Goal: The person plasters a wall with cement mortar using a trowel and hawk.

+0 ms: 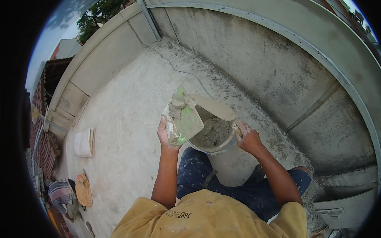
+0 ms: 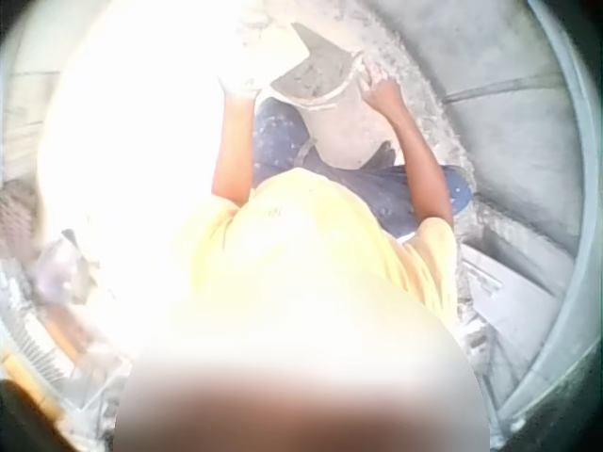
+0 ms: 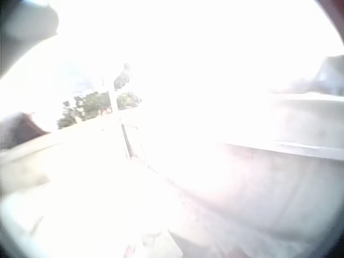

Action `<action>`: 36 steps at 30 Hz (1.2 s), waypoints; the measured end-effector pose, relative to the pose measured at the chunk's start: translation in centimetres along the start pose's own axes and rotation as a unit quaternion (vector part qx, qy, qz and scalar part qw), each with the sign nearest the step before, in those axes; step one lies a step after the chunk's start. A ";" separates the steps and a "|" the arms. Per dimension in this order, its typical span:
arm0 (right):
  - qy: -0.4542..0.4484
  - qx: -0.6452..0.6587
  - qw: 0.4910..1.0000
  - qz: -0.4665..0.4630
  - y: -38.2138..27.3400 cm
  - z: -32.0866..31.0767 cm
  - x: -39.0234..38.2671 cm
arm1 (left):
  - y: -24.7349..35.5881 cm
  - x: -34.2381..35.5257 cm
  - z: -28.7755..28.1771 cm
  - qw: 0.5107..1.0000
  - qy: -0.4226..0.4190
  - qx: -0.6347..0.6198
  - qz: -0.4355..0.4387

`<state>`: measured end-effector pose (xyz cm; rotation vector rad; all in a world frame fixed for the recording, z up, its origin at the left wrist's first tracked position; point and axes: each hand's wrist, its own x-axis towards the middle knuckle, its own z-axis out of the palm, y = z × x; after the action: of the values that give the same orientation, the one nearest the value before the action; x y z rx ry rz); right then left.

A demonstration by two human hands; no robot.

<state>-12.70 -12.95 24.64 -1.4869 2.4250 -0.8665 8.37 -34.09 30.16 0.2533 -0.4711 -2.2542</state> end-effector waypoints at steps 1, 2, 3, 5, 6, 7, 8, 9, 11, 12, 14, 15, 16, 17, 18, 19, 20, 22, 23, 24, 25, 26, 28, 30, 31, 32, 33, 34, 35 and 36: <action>-0.001 0.000 1.000 -0.004 0.0 -0.7 -0.1 | 1.0 0.2 -0.3 1.000 0.000 -0.001 0.004; 0.009 -0.006 1.000 0.012 -0.2 -1.8 -0.3 | 2.1 0.3 -0.6 0.999 0.015 0.017 0.031; 0.020 -0.013 0.999 0.029 -0.6 -2.9 -0.4 | 2.8 0.4 -0.8 0.997 0.029 0.034 0.058; 0.019 0.033 0.999 0.032 -1.7 -4.5 -0.6 | 3.0 0.4 -0.6 0.996 0.040 0.048 0.071; 0.020 0.080 0.996 0.036 -2.5 -5.5 -0.5 | 3.1 0.4 -0.3 0.993 0.038 0.070 0.085; 0.021 0.079 0.996 0.037 -3.8 -6.9 -0.5 | 3.0 0.6 -0.2 0.990 0.037 0.093 0.096; -0.031 0.120 0.992 0.022 -5.5 -8.3 -0.4 | 2.8 0.6 0.0 0.990 0.037 0.094 0.096; -0.079 0.159 0.984 0.008 -6.7 -8.9 -0.4 | 2.1 0.7 0.4 0.987 0.040 0.107 0.113; -0.064 0.147 0.987 0.000 -7.7 -8.3 -0.7 | 1.0 0.8 1.1 0.984 0.040 0.121 0.126; -0.050 0.133 0.990 -0.011 -7.9 -8.2 -0.9 | 0.3 0.9 1.6 0.982 0.027 0.121 0.140; -0.033 0.125 0.991 -0.021 -7.8 -7.7 -0.8 | -0.3 1.2 1.7 0.981 0.012 0.121 0.153; -0.018 0.118 0.992 -0.033 -7.5 -7.3 -0.7 | -0.6 1.4 1.6 0.976 -0.010 0.142 0.164; -0.016 0.117 0.992 -0.033 -7.1 -6.9 -0.8 | -0.8 1.4 1.4 0.971 -0.031 0.162 0.175; 0.013 0.104 0.994 -0.043 -6.5 -6.5 -0.9 | -0.8 1.4 1.3 0.971 -0.033 0.162 0.174; 0.041 0.091 0.994 -0.053 -6.3 -6.2 -1.0 | -0.8 1.2 1.3 0.969 -0.040 0.173 0.174; 0.041 0.091 0.994 -0.053 -6.2 -6.2 -1.1 | -0.8 1.0 1.3 0.966 -0.046 0.184 0.175; 0.062 0.055 0.994 -0.065 -6.2 -6.2 -1.1 | -0.7 0.8 1.4 0.966 -0.046 0.184 0.174; 0.084 0.019 0.993 -0.076 -5.9 -5.9 -1.2 | -0.5 0.3 1.4 0.964 -0.070 0.194 0.168; 0.104 0.000 0.991 -0.087 -5.2 -5.4 -1.1 | -0.4 0.2 1.2 0.964 -0.070 0.195 0.167; 0.123 -0.019 0.987 -0.099 -5.0 -5.2 -1.0 | -0.4 0.1 0.8 0.965 -0.064 0.197 0.160; 0.122 -0.019 0.987 -0.099 -5.0 -5.2 -1.0 | -0.3 0.0 0.4 0.966 -0.057 0.200 0.154; 0.119 -0.027 0.988 -0.093 -5.1 -5.4 -0.8 | -0.2 -0.2 0.2 0.966 -0.057 0.200 0.154; 0.116 -0.035 0.989 -0.087 -4.9 -5.6 -0.5 | -0.2 -0.6 -0.2 0.970 -0.048 0.204 0.123; 0.134 -0.040 0.985 -0.101 -4.6 -5.6 -0.1 | -0.8 -1.1 -1.3 0.964 -0.038 0.240 0.108; 0.134 -0.041 0.985 -0.100 -4.6 -5.9 0.2 | -1.2 -1.5 -1.8 0.956 -0.028 0.276 0.092; 0.183 -0.012 0.977 -0.111 -4.8 -6.3 0.6 | -2.0 -2.0 -2.3 0.957 -0.030 0.275 0.090; 0.233 0.016 0.965 -0.119 -4.8 -6.8 1.0 | -3.1 -2.5 -2.4 0.955 -0.046 0.280 0.091; 0.236 0.011 0.965 -0.113 -4.4 -7.2 1.4 | -4.0 -2.8 -2.5 0.953 -0.063 0.283 0.092; 0.269 -0.007 0.957 -0.107 -4.0 -7.7 1.8 | -4.8 -2.8 -2.8 0.954 -0.068 0.281 0.085; 0.301 -0.029 0.948 -0.097 -3.3 -8.2 1.9 | -5.9 -2.8 -3.3 0.953 -0.049 0.291 0.070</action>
<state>-14.60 -12.52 33.52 -1.6978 2.7507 -1.4914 7.26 -29.20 24.83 0.3911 -1.1688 -1.9487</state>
